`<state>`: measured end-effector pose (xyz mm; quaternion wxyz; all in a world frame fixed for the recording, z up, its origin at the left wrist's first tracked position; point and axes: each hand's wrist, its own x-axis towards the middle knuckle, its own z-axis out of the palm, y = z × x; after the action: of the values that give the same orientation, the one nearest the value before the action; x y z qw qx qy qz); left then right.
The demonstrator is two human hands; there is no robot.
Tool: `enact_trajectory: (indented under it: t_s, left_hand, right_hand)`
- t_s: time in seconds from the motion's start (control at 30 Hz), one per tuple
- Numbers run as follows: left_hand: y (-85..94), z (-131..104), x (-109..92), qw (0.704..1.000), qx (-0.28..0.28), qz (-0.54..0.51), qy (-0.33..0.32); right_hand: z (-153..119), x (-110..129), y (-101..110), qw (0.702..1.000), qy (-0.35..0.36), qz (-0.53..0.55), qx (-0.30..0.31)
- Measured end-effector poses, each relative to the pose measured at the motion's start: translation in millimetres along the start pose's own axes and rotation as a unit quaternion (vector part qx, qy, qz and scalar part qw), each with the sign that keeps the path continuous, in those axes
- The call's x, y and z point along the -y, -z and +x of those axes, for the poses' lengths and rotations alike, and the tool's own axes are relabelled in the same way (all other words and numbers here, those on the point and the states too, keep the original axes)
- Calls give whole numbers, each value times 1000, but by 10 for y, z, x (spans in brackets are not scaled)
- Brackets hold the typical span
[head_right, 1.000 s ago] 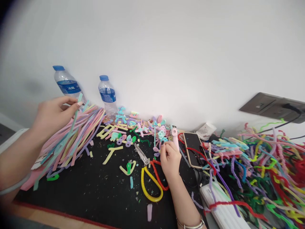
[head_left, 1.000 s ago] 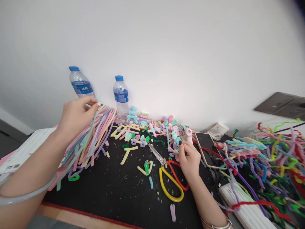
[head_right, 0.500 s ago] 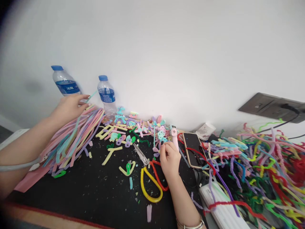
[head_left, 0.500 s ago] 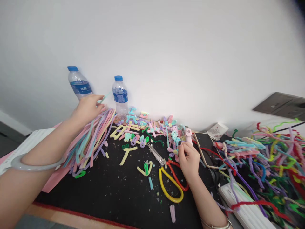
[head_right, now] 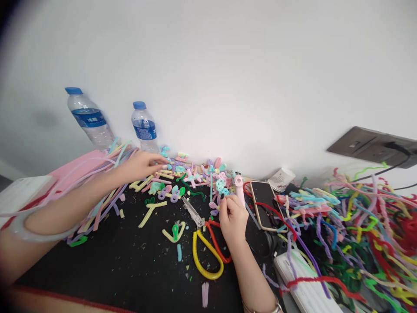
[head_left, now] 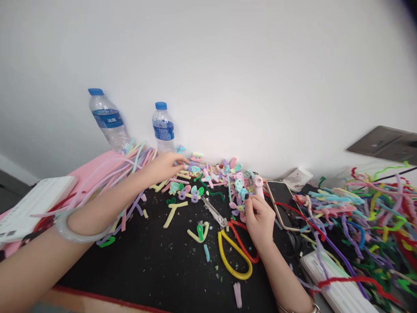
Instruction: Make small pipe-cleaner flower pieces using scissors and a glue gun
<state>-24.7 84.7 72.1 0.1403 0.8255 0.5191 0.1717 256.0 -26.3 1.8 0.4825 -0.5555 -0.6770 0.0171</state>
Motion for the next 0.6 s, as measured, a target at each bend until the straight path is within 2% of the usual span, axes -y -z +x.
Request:
enact_trajectory:
  t_s: [0.07,0.17,0.33,0.43,0.6]
  left_hand:
    - [-155,141,-156,999,19,-4,-44]
    - [-393,367,-343,997,30,-2,-73]
    - [-667,594,-428,991,52,-23,-121]
    - [-686,627,-395,990,24,-61,-127]
    - [-495,526,-443,980,-98,-156,-74]
  right_hand:
    - [4,0,3,1000,0,3,3]
    - [10,3,10,1000,-1,5,4]
    - [7,10,10,1000,-5,7,10]
    - [8,7,3,1000,-6,17,13]
    - [-4,30,10,999,-6,34,10]
